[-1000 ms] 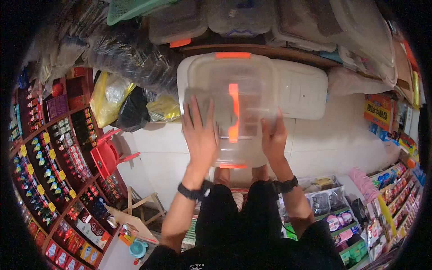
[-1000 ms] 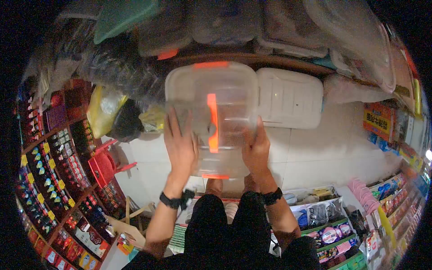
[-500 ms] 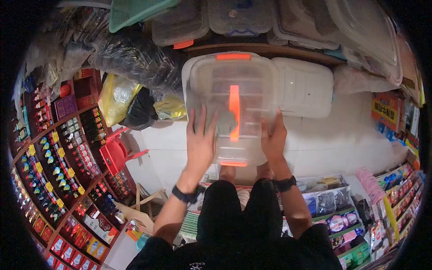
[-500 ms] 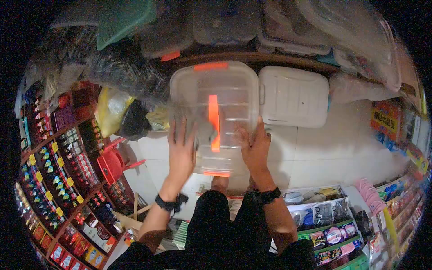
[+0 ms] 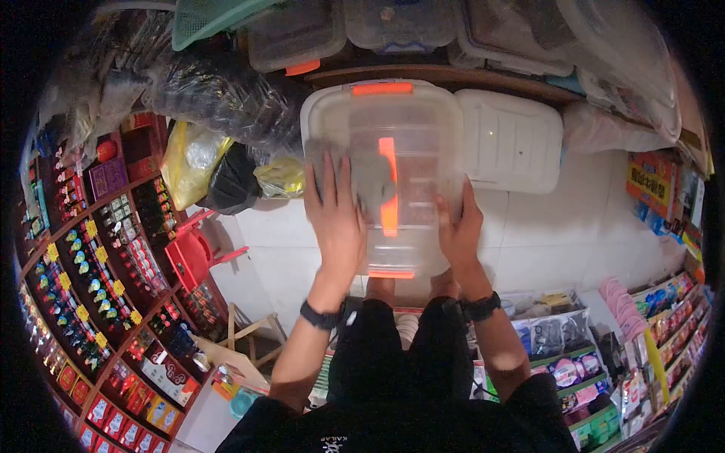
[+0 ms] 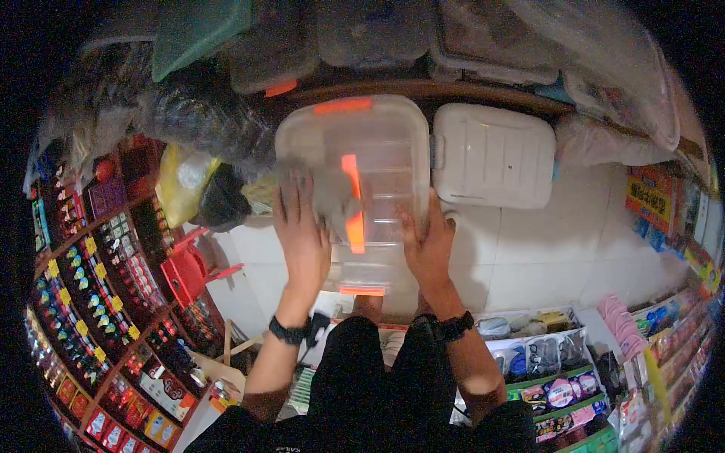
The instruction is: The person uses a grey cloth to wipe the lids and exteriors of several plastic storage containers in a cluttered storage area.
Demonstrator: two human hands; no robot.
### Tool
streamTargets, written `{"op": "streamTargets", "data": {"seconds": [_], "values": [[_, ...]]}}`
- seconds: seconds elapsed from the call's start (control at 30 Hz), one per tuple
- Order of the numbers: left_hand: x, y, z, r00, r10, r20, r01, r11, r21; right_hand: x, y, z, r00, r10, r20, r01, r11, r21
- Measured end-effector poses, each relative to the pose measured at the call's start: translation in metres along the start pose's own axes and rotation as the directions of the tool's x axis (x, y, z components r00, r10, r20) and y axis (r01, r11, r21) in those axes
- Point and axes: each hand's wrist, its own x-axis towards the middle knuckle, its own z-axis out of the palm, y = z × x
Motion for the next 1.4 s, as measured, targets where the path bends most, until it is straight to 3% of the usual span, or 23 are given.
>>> {"op": "streamTargets", "data": {"seconds": [0.07,0.1,0.17,0.27,0.33,0.4,0.47,0.5,0.57,0.7,0.77,0.87,0.93,1.0,1.03,1.07,1.13,1.17,1.23,1.27,1.3,1.37,1.4], "values": [[0.043,0.009,0.012,0.999,0.001,-0.05,-0.001,1.0,0.014,0.004,-0.008,0.0,0.998,0.054,0.007,-0.055,0.98,0.191],[0.059,0.022,0.021,0.995,-0.018,-0.095,0.027,0.995,0.096,0.002,-0.005,-0.001,0.998,0.054,0.01,-0.055,0.981,0.187],[0.065,0.046,0.03,0.989,-0.031,-0.144,0.057,0.982,0.179,-0.002,0.005,0.003,0.997,0.073,0.018,-0.072,0.997,-0.018],[0.059,0.081,0.038,0.998,-0.014,-0.065,0.02,0.996,0.088,-0.002,0.01,0.011,0.998,-0.008,-0.057,0.012,0.998,0.06],[0.057,0.104,0.043,0.996,0.086,0.008,-0.086,0.996,-0.005,-0.005,0.015,0.007,0.999,-0.021,-0.043,0.024,0.997,0.068],[0.057,0.106,0.044,0.992,0.126,-0.011,-0.126,0.992,-0.01,-0.005,0.016,0.003,0.999,-0.034,-0.035,0.036,0.997,0.067],[0.057,0.101,0.042,0.986,0.164,-0.029,-0.164,0.986,-0.017,-0.003,0.012,0.001,0.992,0.125,-0.023,-0.12,0.98,0.16],[0.057,0.089,0.03,0.983,0.183,0.028,-0.181,0.982,-0.056,-0.004,0.012,0.002,0.992,0.125,-0.021,-0.12,0.98,0.156],[0.059,0.066,0.016,0.975,0.204,0.083,-0.196,0.976,-0.091,-0.006,0.014,0.009,0.999,-0.01,-0.036,0.009,1.0,-0.027],[0.078,0.015,0.013,0.996,0.038,-0.083,-0.03,0.995,0.097,-0.005,-0.004,0.003,0.989,0.148,0.028,-0.149,0.988,0.026],[0.081,0.016,0.017,0.985,-0.019,-0.169,0.041,0.991,0.125,0.002,-0.013,0.001,0.991,0.129,0.04,-0.134,0.974,0.18],[0.086,0.043,0.02,0.982,-0.059,-0.178,0.086,0.985,0.151,0.0,0.0,0.008,0.998,0.066,-0.018,-0.064,0.996,0.061],[0.086,0.061,0.03,0.995,-0.009,-0.098,0.028,0.981,0.191,0.003,-0.007,0.005,0.997,0.068,-0.018,-0.067,0.996,0.063],[0.077,0.081,0.038,0.999,0.033,0.034,-0.036,0.995,0.094,0.004,-0.007,0.001,0.998,0.067,-0.016,-0.066,0.996,0.061],[0.073,0.093,0.043,0.994,0.091,0.06,-0.096,0.992,0.085,0.003,-0.003,-0.002,0.982,0.173,0.072,-0.176,0.984,0.04],[0.071,0.1,0.047,0.994,0.089,0.059,-0.093,0.992,0.082,0.001,-0.001,-0.003,0.948,0.276,0.158,-0.28,0.96,0.007],[0.075,0.111,0.043,0.984,0.153,-0.09,-0.162,0.982,-0.098,-0.006,0.005,0.011,0.981,0.184,0.068,-0.188,0.981,0.053],[0.074,0.108,0.043,0.985,0.144,-0.097,-0.154,0.983,-0.104,-0.009,0.008,0.015,0.996,0.088,-0.02,-0.086,0.993,0.086],[0.073,0.092,0.037,0.958,0.277,-0.075,-0.283,0.956,-0.082,-0.01,-0.001,0.019,0.996,0.085,-0.034,-0.084,0.995,0.05],[0.07,0.079,0.033,0.96,0.271,-0.074,-0.276,0.958,-0.075,-0.011,-0.005,0.023,0.995,0.084,-0.044,-0.084,0.996,0.019],[0.07,0.072,0.023,0.942,0.335,-0.004,-0.333,0.936,-0.115,-0.01,-0.002,0.023,0.995,0.084,-0.044,-0.084,0.996,0.019],[0.057,0.055,0.008,0.917,0.391,0.074,-0.378,0.914,-0.149,-0.012,0.001,0.025,0.98,0.197,0.007,-0.193,0.957,0.215],[0.048,0.05,0.006,0.892,0.437,0.115,-0.42,0.896,-0.146,-0.013,-0.001,0.026,0.981,0.196,0.007,-0.193,0.957,0.216]]}}
